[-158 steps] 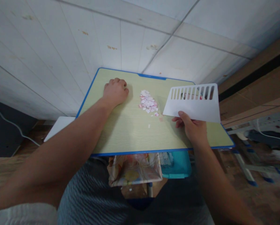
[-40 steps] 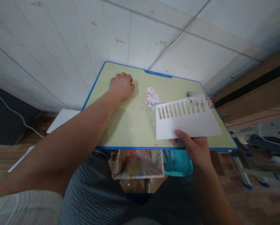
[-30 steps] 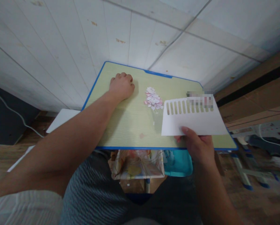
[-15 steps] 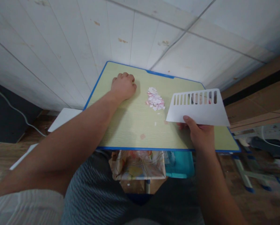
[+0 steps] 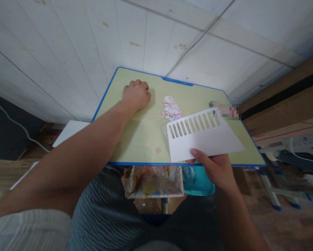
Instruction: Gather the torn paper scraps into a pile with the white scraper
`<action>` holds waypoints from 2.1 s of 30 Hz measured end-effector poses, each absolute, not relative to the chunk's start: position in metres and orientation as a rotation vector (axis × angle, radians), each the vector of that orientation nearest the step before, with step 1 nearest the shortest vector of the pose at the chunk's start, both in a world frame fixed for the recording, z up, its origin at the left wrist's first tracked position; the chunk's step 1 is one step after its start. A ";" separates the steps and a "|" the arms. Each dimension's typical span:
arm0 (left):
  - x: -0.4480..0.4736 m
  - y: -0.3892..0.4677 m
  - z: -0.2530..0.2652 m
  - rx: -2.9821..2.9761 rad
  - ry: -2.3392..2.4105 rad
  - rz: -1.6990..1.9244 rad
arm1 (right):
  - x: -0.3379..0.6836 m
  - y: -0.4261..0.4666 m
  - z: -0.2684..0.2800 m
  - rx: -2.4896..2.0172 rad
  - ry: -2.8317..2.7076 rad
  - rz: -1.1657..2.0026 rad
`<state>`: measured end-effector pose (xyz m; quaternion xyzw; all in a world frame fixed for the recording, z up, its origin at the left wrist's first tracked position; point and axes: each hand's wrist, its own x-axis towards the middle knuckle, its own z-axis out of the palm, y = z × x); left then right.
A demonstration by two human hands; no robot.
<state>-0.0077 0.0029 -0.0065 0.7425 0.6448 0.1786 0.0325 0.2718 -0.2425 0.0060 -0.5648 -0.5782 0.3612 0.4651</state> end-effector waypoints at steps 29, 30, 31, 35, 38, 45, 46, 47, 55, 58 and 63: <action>-0.008 0.001 -0.005 2.218 1.926 0.624 | 0.246 -0.225 -0.015 -1.279 -1.456 0.908; -0.008 0.001 -0.004 2.213 1.921 0.628 | 0.248 -0.225 -0.014 -1.273 -1.453 0.929; -0.008 0.000 -0.003 2.209 1.918 0.624 | 0.249 -0.226 -0.013 -1.266 -1.450 0.945; -0.006 -0.008 0.007 2.203 1.932 0.553 | 0.245 -0.225 -0.012 -1.246 -1.451 0.936; -0.004 -0.015 0.013 2.222 1.955 0.503 | 0.243 -0.226 -0.015 -1.261 -1.498 0.922; -0.005 -0.017 0.014 2.192 1.943 0.535 | 0.249 -0.228 -0.012 -1.272 -1.441 1.062; -0.005 -0.017 0.014 2.198 1.940 0.536 | 0.250 -0.228 -0.010 -1.265 -1.436 1.075; -0.006 -0.016 0.013 2.208 1.938 0.536 | 0.251 -0.227 -0.008 -1.254 -1.433 1.081; -0.003 -0.006 0.005 2.212 1.971 0.557 | 0.256 -0.215 -0.005 -1.318 -1.358 0.876; -0.015 0.003 0.014 2.187 1.930 0.555 | 0.234 -0.203 0.003 -1.308 -1.383 0.859; -0.061 0.017 0.028 1.794 2.126 0.809 | 0.180 -0.174 0.011 -1.157 -1.509 1.051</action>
